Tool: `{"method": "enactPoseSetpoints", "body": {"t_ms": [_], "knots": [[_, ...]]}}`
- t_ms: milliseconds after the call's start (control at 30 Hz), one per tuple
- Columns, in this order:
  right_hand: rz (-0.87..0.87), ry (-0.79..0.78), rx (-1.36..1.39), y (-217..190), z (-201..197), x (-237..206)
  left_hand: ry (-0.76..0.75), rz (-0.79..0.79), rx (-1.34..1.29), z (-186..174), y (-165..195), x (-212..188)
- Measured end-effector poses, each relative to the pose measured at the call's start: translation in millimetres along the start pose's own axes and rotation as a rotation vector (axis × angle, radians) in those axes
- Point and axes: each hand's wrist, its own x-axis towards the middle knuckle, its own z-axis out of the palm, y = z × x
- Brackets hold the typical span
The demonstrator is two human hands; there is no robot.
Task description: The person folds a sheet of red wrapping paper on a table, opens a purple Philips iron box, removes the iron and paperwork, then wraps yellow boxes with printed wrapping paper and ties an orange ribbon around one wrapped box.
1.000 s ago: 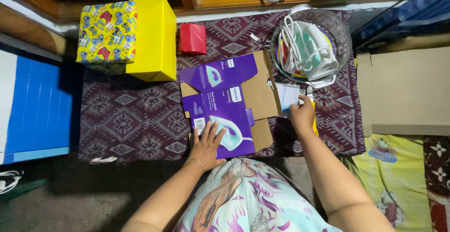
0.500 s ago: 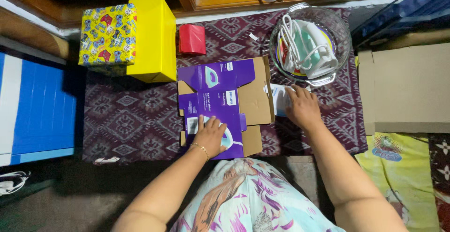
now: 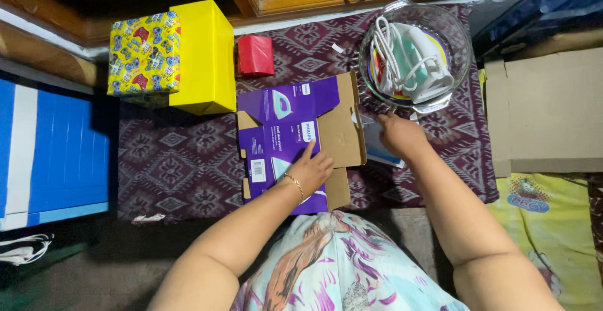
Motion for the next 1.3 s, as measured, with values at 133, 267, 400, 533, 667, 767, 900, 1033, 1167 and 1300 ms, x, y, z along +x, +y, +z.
{"method": "enactPoseSetpoints", "body": {"t_ms": [133,267,400,533,667,767,900,1033,1167,1300], "knots": [[0.091,0.05,-0.043,-2,-46,-28,0.194,-0.026,-0.091,-2,-5,-21],[0.279,0.028,0.005,-8,-92,-64,0.374,-0.098,0.044,3,-2,-16],[0.175,0.175,0.379,-12,-96,-75,0.001,-0.024,0.093,9,-6,8],[0.197,0.204,1.504,-35,-34,-55,-0.247,0.079,0.159,9,-16,10],[0.599,-0.104,1.772,-76,53,-48,0.258,0.002,0.132,-6,-24,-6],[0.581,-0.026,1.8,-92,102,-57,-0.188,0.055,-0.041,-21,-32,-22],[0.518,0.055,1.689,-83,121,-59,0.011,0.036,-0.227,-32,-40,-45],[0.491,0.111,1.522,-91,114,-58,0.085,0.061,-0.242,-30,-40,-59],[0.258,0.202,1.413,-117,97,-42,0.137,0.057,-0.287,-25,-42,-54],[0.283,0.133,1.413,-154,101,-23,0.133,0.089,-0.263,-18,-40,-46]]}}
